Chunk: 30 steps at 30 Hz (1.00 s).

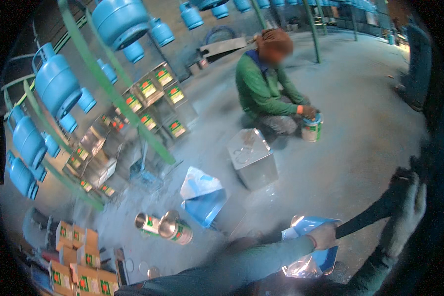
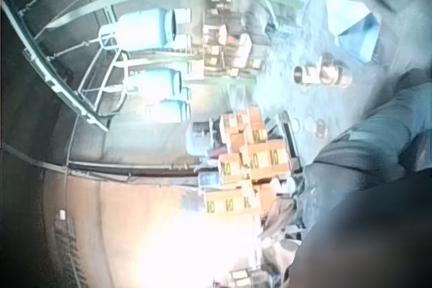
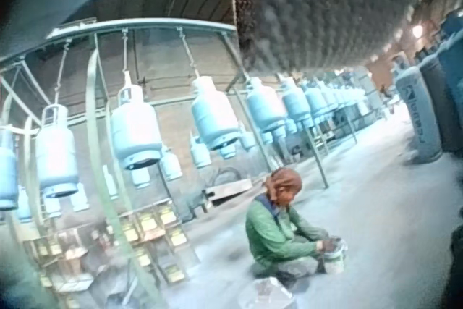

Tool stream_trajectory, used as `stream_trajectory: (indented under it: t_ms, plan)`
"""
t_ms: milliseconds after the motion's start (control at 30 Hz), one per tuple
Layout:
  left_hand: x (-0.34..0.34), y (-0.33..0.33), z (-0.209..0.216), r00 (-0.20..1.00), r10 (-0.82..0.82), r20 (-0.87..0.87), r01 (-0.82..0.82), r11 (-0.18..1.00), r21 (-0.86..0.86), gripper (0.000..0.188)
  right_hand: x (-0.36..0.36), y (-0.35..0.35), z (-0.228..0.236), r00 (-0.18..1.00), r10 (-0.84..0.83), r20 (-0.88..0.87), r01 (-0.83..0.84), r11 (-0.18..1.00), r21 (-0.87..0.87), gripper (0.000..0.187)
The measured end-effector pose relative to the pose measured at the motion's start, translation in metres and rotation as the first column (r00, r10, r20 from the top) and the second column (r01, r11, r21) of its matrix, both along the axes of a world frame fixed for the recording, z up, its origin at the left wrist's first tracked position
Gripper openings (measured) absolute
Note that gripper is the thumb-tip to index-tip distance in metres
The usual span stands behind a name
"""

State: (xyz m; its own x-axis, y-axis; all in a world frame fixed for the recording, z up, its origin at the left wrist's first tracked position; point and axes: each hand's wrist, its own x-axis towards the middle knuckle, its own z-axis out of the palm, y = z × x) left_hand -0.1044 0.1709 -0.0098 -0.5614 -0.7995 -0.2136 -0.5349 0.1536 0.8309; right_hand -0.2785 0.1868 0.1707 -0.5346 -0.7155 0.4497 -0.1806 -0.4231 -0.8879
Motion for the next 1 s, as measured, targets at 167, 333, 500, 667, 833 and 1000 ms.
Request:
stream_trajectory:
  t_ms: [167, 333, 500, 667, 833, 1000]
  plan:
    - [0.001, -0.013, 0.012, 0.956, 0.151, -0.250, -0.167, 0.985, -0.044, 0.030, 0.027, 0.031, 0.012, 0.961, -0.095, -0.261, 0.099, 0.995, 0.003, 0.043]
    - [-0.010, 0.001, 0.011, 0.844, 0.271, -0.463, -0.311, 0.950, -0.009, 0.030, 0.081, 0.050, 0.024, 0.939, 0.257, -0.230, -0.261, 0.965, 0.015, 0.043]
    - [-0.016, 0.025, 0.002, 0.913, 0.203, -0.353, -0.195, 0.979, 0.059, 0.037, 0.070, 0.026, 0.028, 0.962, 0.227, -0.151, -0.220, 0.973, 0.065, 0.044]
    - [-0.004, 0.025, 0.006, 0.998, 0.029, -0.059, -0.020, 0.988, 0.154, 0.044, 0.033, -0.002, 0.018, 0.991, -0.015, -0.131, 0.021, 0.999, 0.049, 0.044]
    - [0.008, 0.002, 0.006, 0.997, 0.075, 0.009, -0.075, 0.997, 0.012, 0.040, 0.030, 0.006, 0.015, 0.993, -0.060, -0.101, 0.074, 0.988, 0.135, 0.045]
    - [0.002, -0.013, 0.005, 0.944, 0.168, -0.283, -0.197, 0.977, -0.077, 0.038, 0.060, 0.040, 0.035, 0.959, 0.248, -0.138, -0.253, 0.967, -0.025, 0.044]
